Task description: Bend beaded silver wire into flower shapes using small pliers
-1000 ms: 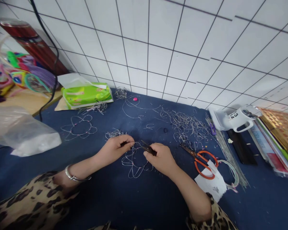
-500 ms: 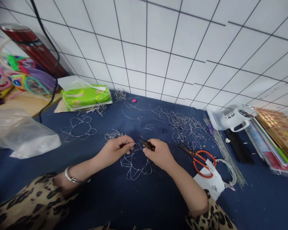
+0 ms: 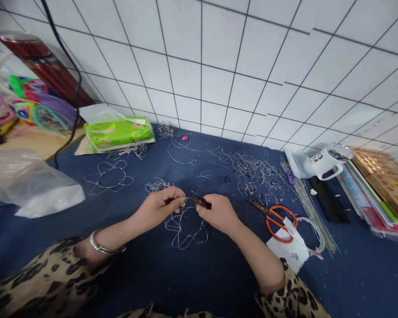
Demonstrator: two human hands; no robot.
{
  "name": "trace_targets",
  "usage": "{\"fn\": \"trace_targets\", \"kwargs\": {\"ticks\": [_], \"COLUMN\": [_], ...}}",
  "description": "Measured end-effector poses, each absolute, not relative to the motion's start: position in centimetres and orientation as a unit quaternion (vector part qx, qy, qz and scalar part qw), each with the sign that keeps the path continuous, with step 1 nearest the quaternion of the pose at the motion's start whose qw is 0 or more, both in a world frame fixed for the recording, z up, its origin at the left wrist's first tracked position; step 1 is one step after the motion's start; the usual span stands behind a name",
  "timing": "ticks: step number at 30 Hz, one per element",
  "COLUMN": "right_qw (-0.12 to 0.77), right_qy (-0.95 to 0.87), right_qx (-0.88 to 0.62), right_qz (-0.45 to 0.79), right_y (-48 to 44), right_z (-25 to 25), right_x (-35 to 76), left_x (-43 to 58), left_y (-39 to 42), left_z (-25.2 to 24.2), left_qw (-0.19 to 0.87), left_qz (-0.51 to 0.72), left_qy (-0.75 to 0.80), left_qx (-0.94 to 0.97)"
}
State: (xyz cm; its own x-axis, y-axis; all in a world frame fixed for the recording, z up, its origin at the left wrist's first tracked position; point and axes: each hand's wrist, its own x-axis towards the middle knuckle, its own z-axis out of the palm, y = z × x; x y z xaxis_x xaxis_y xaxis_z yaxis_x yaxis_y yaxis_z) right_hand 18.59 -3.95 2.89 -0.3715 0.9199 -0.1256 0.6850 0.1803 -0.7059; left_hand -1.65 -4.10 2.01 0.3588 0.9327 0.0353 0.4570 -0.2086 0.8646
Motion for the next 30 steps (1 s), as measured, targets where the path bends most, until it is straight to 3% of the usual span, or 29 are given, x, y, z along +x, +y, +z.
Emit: {"fn": "trace_targets", "kwargs": {"ticks": [21,30], "right_qw": [0.176,0.189], "right_qy": [-0.754,-0.714], "right_qx": [-0.528,-0.555], "right_qz": [0.350,0.382], "right_y": [-4.15,-4.41], "right_z": [2.54,2.19], "right_x": [18.51,18.49], "left_x": [-1.70,-1.60], "left_y": [-4.18,-4.34], "left_z": [2.21,1.81], "left_qw": [0.373,0.412], "left_qz": [0.298,0.300], "left_qy": [0.470,0.467], "left_qx": [0.742,0.722]}}
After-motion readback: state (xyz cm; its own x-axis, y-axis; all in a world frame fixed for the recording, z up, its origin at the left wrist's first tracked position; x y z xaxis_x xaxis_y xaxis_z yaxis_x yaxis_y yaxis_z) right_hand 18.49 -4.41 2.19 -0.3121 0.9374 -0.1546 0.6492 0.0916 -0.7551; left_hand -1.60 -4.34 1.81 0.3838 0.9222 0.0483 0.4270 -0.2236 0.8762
